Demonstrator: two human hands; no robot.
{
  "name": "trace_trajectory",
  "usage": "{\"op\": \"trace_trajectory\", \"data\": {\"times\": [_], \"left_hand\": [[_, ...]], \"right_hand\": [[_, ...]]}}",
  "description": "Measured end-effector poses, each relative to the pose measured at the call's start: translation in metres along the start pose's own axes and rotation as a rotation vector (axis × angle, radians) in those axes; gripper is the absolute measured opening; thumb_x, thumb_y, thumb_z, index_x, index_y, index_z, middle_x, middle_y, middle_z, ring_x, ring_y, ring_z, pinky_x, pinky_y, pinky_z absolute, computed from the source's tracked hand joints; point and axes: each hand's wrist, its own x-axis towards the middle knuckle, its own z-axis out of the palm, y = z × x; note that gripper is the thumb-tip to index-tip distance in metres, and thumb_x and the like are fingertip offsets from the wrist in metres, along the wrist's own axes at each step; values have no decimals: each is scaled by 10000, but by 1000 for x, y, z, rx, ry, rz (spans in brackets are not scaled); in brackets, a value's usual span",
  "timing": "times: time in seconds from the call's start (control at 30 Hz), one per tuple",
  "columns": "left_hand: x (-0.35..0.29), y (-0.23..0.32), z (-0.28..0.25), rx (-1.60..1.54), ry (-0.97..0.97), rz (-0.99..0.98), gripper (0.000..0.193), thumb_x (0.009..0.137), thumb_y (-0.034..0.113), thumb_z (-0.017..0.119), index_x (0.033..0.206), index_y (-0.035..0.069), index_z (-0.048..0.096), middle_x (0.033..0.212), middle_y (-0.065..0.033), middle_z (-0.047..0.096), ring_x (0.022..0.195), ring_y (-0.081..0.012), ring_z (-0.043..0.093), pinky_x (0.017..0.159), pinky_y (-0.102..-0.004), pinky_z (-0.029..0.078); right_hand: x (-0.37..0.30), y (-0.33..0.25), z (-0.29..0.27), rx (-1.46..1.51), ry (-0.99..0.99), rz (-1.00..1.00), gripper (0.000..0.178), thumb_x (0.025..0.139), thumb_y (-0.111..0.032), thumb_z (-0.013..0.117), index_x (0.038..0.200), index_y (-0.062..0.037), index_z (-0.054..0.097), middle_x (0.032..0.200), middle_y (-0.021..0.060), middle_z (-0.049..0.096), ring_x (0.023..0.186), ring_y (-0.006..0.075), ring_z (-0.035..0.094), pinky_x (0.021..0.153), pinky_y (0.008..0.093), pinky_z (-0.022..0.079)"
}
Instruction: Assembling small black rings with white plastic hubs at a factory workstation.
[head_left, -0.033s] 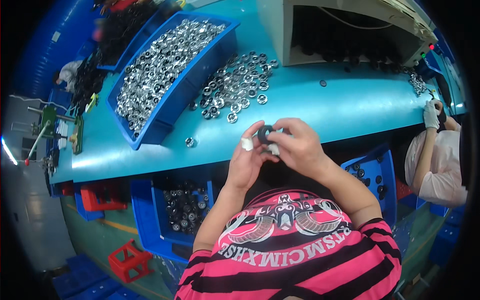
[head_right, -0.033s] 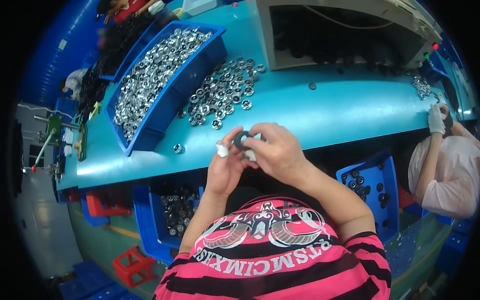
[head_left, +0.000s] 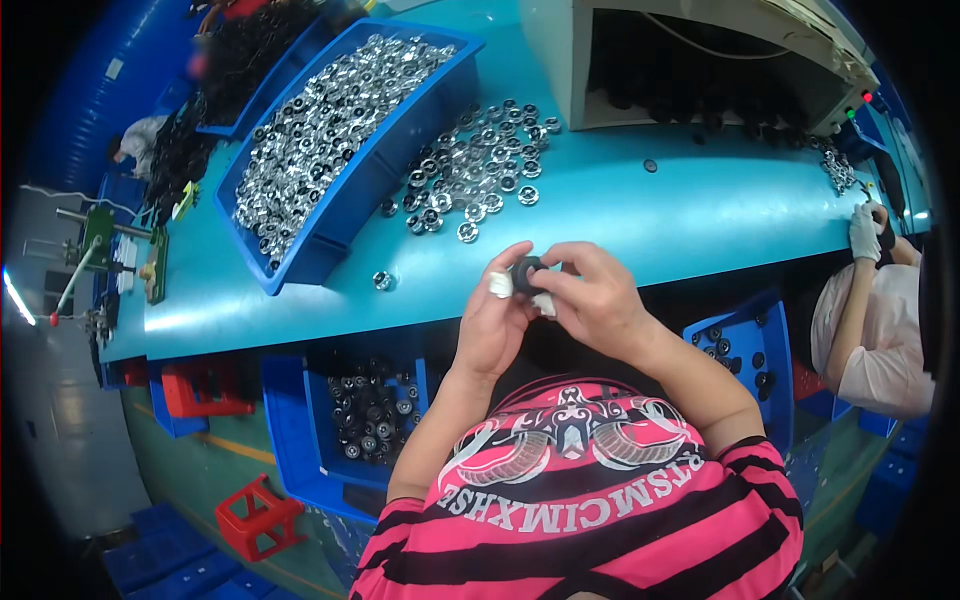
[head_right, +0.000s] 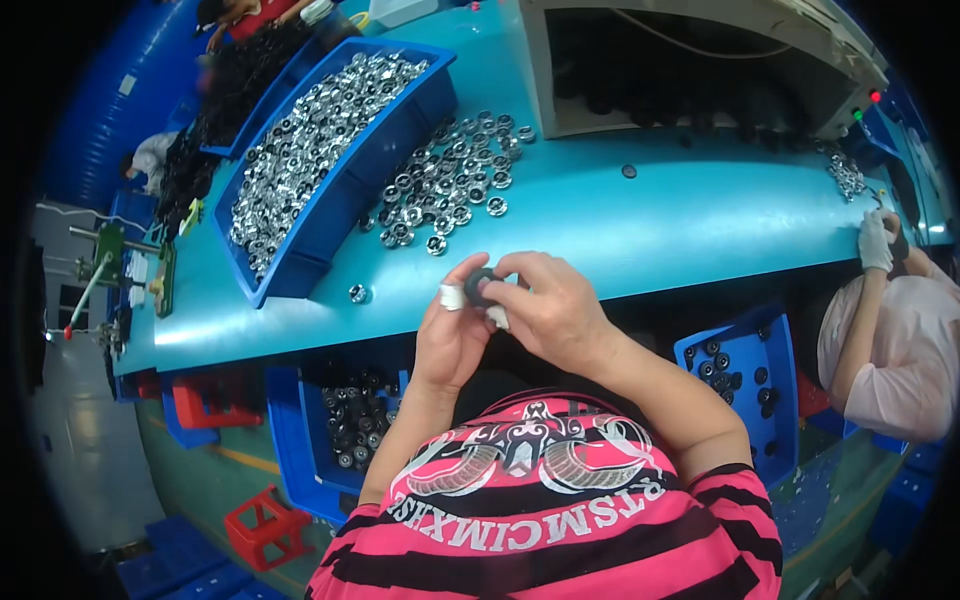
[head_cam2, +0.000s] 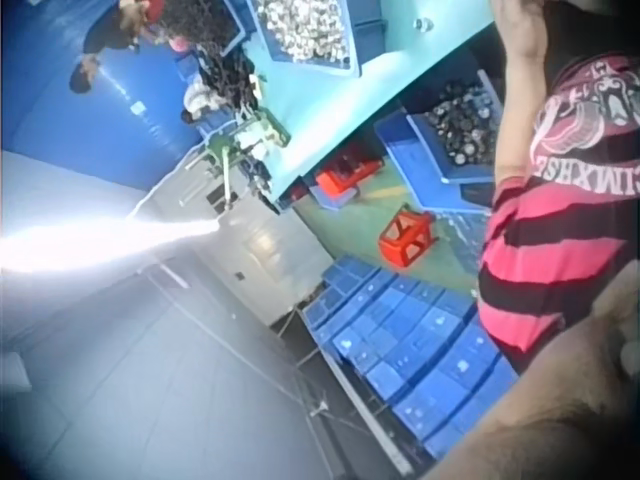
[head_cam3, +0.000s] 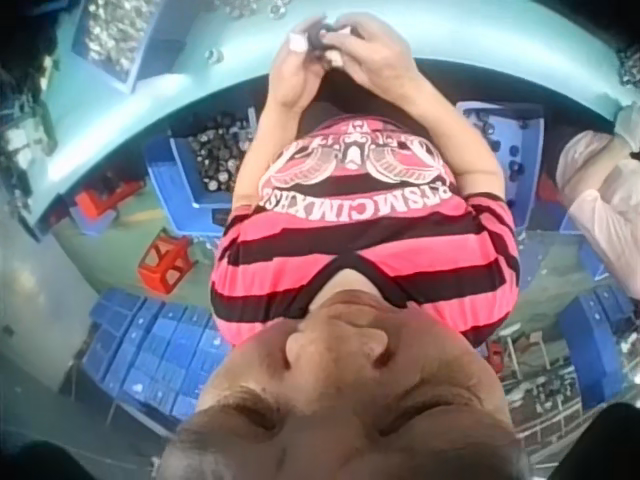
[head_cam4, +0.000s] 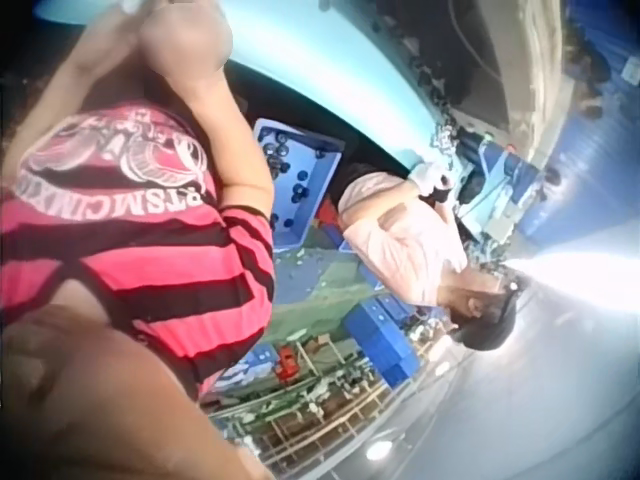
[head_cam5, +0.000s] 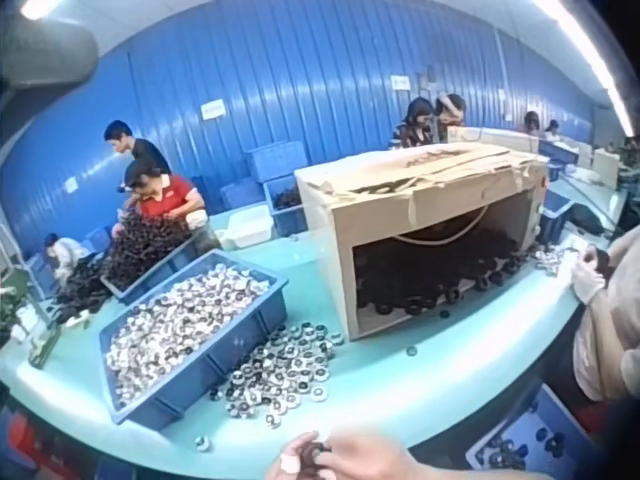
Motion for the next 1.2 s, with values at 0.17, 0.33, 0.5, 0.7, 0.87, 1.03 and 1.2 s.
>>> {"op": "trace_trajectory", "data": {"times": [0.17,0.33,0.5,0.7,0.87,1.03,1.2], "left_hand": [[-9,-6,-36,-94,-80,33,563,1143,431,426,1514,8,465,1202,-167,640,1011,-263,648,832,-403,565],[-19,4,-34,-119,-8,31,542,1139,436,438,1482,18,486,1116,-193,639,953,-262,628,800,-388,550],[-20,8,-34,-127,-23,40,536,1136,435,446,1485,30,487,1133,-189,634,961,-258,624,801,-390,551],[-20,8,-36,-156,-15,28,522,1141,434,434,1479,41,500,1142,-182,631,965,-250,618,800,-386,547],[-19,8,-36,-170,7,27,515,1149,432,414,1476,44,506,1142,-180,634,956,-243,615,800,-382,543],[-17,6,-37,-165,26,18,518,1148,436,417,1475,45,508,1140,-177,638,953,-241,617,800,-383,543],[-15,3,-34,-161,23,14,525,1146,430,428,1480,31,501,1139,-173,645,948,-239,627,802,-386,547]], "right_hand": [[12,13,7,408,-25,209,279,829,-41,762,1105,-78,741,1097,100,667,889,300,677,774,397,558],[45,57,25,77,-94,301,350,875,-96,767,1221,-90,715,1189,127,634,1021,325,668,879,428,561],[54,69,46,-135,-174,235,368,844,-86,792,1203,-103,714,1210,122,619,1141,348,620,967,462,547],[47,78,46,-105,-165,266,287,841,-58,776,1123,-72,724,1145,130,628,1053,349,647,923,464,560],[39,60,21,183,-218,461,239,866,-79,783,1095,-46,724,1086,101,633,958,253,675,861,379,573],[14,36,17,912,-105,655,236,881,-56,792,1085,-17,681,1104,38,644,1003,139,663,869,313,551],[-6,25,21,1245,-34,671,295,868,6,808,1105,-33,636,1151,33,644,1040,134,672,916,314,561]]}}
